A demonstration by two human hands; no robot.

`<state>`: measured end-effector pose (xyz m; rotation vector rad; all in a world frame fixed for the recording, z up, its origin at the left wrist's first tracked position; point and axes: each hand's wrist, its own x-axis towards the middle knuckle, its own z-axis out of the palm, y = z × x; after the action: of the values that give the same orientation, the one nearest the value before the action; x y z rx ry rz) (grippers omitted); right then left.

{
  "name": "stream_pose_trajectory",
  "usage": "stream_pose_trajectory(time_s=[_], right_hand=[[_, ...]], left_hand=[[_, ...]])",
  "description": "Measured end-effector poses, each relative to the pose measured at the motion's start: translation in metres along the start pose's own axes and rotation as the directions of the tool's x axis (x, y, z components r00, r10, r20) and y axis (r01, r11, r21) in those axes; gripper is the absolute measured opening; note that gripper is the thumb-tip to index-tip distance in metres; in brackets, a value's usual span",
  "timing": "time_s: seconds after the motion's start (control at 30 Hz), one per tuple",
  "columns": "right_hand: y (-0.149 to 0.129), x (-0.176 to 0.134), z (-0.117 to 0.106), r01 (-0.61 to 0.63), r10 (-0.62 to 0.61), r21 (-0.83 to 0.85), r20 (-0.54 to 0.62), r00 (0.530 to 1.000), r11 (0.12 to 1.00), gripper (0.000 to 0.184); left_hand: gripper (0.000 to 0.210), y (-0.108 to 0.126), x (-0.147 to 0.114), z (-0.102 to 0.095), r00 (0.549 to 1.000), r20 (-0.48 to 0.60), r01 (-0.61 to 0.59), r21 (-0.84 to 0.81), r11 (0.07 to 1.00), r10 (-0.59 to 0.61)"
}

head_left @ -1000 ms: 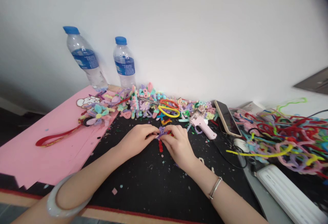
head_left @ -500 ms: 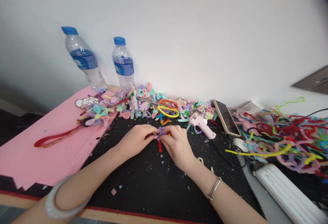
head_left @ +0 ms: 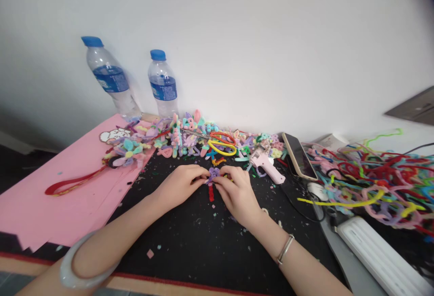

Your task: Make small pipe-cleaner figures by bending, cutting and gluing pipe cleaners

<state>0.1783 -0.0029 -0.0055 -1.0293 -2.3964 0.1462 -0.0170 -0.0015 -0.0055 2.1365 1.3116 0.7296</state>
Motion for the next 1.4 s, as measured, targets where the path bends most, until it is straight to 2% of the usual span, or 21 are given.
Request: stream_pose_trajectory(time_s=[0.17,0.27,0.37,0.47,0.63,0.8,0.93,1.03,1.13,1.3,1.4], right_hand=[[0.02,-0.008,-0.018,-0.086,0.082,-0.009,-0.225,0.971,0.996,0.023],[0.043,-0.014,-0.031,-0.23,0.18,-0.106,-0.351,0.919,0.967,0.025],[0.066,-0.018,-0.041,-0.376,0.275,-0.182,-0.415,0.867,0.909,0.029],[0.078,-0.019,-0.045,-0.458,0.347,-0.234,-0.394,0.851,0.858,0.036],[0.079,-0.022,-0.039,-0.584,0.518,-0.286,-0.278,0.809,0.76,0.047],[0.08,-0.023,-0.033,-0.646,0.617,-0.277,-0.193,0.763,0.712,0.049],[0.085,-0.022,-0.033,-0.674,0.67,-0.265,-0.121,0.733,0.689,0.051],[0.088,-0.021,-0.034,-0.678,0.661,-0.212,-0.155,0.734,0.704,0.051],[0.089,-0.022,-0.036,-0.67,0.638,-0.081,-0.239,0.732,0.738,0.047],[0.087,-0.022,-0.039,-0.613,0.622,0.17,-0.401,0.672,0.772,0.046],[0.084,-0.022,-0.042,-0.56,0.632,0.297,-0.428,0.646,0.773,0.044]], left_hand=[[0.016,-0.001,-0.001,0.0,1.0,-0.019,0.004,0.006,1.0,-0.004],[0.017,-0.004,0.0,0.0,0.999,-0.049,0.023,0.011,1.0,-0.022],[0.017,-0.008,0.001,-0.001,0.989,-0.131,0.067,0.014,0.998,-0.065],[0.018,-0.012,0.002,-0.003,0.971,-0.215,0.114,0.012,0.993,-0.109],[0.02,-0.014,0.003,-0.008,0.945,-0.28,0.165,-0.038,0.986,-0.169],[0.022,-0.014,0.005,-0.014,0.91,-0.347,0.22,-0.062,0.973,-0.228],[0.025,-0.018,0.006,-0.017,0.904,-0.349,0.231,-0.086,0.969,-0.247],[0.026,-0.02,0.006,-0.017,0.902,-0.346,0.23,-0.119,0.966,-0.257],[0.026,-0.02,0.006,-0.017,0.902,-0.338,0.234,-0.141,0.962,-0.269],[0.025,-0.016,0.006,-0.017,0.907,-0.316,0.24,-0.15,0.959,-0.277],[0.026,-0.016,0.005,-0.017,0.896,-0.346,0.241,-0.15,0.959,-0.279]])
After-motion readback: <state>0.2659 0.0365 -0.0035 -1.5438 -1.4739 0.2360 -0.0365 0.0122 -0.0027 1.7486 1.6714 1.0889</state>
